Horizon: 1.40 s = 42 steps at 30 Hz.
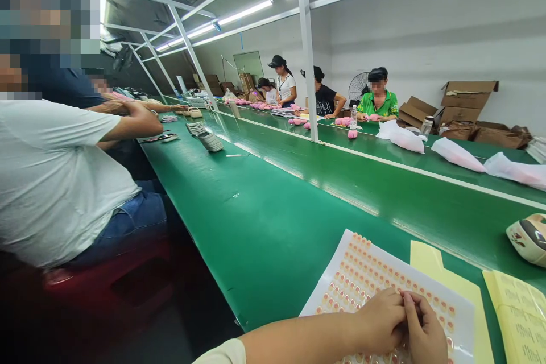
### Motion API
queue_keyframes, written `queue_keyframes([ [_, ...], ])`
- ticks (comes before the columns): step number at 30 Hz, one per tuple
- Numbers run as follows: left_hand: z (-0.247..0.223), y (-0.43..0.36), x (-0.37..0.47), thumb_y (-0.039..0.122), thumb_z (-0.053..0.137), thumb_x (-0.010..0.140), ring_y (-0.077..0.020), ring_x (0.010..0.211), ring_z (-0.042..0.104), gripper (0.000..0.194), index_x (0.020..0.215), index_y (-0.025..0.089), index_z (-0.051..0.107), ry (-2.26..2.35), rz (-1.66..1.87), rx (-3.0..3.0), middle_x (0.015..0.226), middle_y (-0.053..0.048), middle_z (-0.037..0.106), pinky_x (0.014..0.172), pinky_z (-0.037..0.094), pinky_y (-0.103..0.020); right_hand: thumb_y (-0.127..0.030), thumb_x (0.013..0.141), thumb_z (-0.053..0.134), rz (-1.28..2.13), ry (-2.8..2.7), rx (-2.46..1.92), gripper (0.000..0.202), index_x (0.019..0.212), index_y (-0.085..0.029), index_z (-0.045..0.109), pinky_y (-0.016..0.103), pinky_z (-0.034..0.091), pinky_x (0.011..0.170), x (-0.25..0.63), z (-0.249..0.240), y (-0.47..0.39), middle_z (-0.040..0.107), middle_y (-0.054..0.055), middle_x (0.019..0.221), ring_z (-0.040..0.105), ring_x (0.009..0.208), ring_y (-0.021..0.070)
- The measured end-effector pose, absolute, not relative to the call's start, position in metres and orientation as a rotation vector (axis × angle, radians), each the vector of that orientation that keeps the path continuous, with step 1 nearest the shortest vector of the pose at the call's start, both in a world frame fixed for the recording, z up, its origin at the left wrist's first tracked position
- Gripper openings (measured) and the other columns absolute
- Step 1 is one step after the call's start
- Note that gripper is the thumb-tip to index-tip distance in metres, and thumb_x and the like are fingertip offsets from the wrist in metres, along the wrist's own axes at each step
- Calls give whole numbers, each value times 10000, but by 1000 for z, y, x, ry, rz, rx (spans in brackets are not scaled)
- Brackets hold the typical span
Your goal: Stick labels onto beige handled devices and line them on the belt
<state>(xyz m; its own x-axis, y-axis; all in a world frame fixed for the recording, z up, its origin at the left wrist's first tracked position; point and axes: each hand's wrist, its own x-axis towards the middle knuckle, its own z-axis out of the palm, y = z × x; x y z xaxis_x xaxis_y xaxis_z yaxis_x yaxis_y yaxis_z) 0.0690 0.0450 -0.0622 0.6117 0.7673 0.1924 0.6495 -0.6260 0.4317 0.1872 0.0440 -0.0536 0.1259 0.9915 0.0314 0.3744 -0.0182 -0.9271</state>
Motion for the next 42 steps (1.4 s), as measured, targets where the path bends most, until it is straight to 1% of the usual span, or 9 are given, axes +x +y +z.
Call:
queue_keyframes([
  [5, -62, 45, 69, 175, 521, 748, -214, 934, 538, 219, 956, 129, 569, 1145, 511, 2530, 997, -84, 610, 782, 403, -301, -631, 566, 542, 868, -1417, -1544, 477, 731, -197, 654, 323, 503, 665, 188, -55, 44, 704, 57, 783, 626, 796, 273],
  [9, -63, 45, 69, 191, 521, 748, -213, 917, 542, 196, 921, 114, 571, 1159, 523, 2542, 975, -96, 609, 767, 409, -294, -603, 588, 547, 838, -1426, -1515, 441, 720, -198, 659, 310, 505, 638, 189, -57, 45, 705, 53, 762, 630, 751, 257],
  [14, -64, 45, 69, 176, 536, 731, -220, 918, 541, 211, 935, 139, 574, 1166, 536, 2505, 988, -84, 609, 754, 409, -309, -610, 572, 550, 853, -1423, -1506, 447, 705, -197, 656, 308, 507, 646, 189, -56, 45, 703, 51, 745, 628, 748, 254],
  [19, -64, 45, 69, 178, 521, 744, -215, 906, 541, 210, 940, 125, 578, 1161, 528, 2507, 974, -87, 612, 754, 404, -301, -622, 552, 546, 897, -1395, -1550, 465, 716, -199, 644, 316, 506, 652, 186, -51, 43, 701, 56, 756, 625, 778, 267],
  [23, -64, 44, 69, 184, 521, 751, -206, 911, 539, 207, 948, 151, 575, 1164, 537, 2527, 1007, -65, 608, 755, 404, -297, -637, 519, 550, 907, -1372, -1567, 485, 702, -197, 637, 323, 508, 668, 184, -48, 42, 699, 61, 757, 624, 774, 269],
  [27, -60, 44, 67, 198, 507, 765, -199, 901, 548, 181, 915, 129, 583, 1161, 492, 2570, 996, -81, 613, 748, 410, -280, -650, 521, 532, 931, -1369, -1580, 503, 710, -196, 637, 329, 506, 693, 183, -47, 42, 697, 65, 771, 621, 791, 271],
  [31, -60, 45, 67, 177, 516, 749, -198, 928, 541, 210, 944, 125, 575, 1149, 488, 2549, 1014, -78, 609, 769, 403, -275, -637, 524, 538, 897, -1375, -1583, 485, 705, -199, 641, 338, 502, 694, 183, -48, 44, 699, 63, 767, 621, 791, 277],
  [35, -63, 48, 66, 146, 534, 725, -214, 973, 525, 246, 969, 142, 570, 1115, 541, 2489, 1046, -75, 604, 806, 396, -304, -623, 533, 547, 867, -1395, -1555, 462, 692, -201, 644, 335, 504, 664, 183, -49, 46, 700, 62, 741, 623, 762, 272],
  [42, -60, 50, 63, 142, 540, 719, -227, 976, 531, 266, 980, 108, 574, 1097, 547, 2489, 1040, -103, 615, 810, 403, -313, -649, 528, 536, 923, -1390, -1581, 498, 724, -203, 644, 338, 500, 715, 181, -50, 48, 700, 59, 785, 617, 822, 281],
])
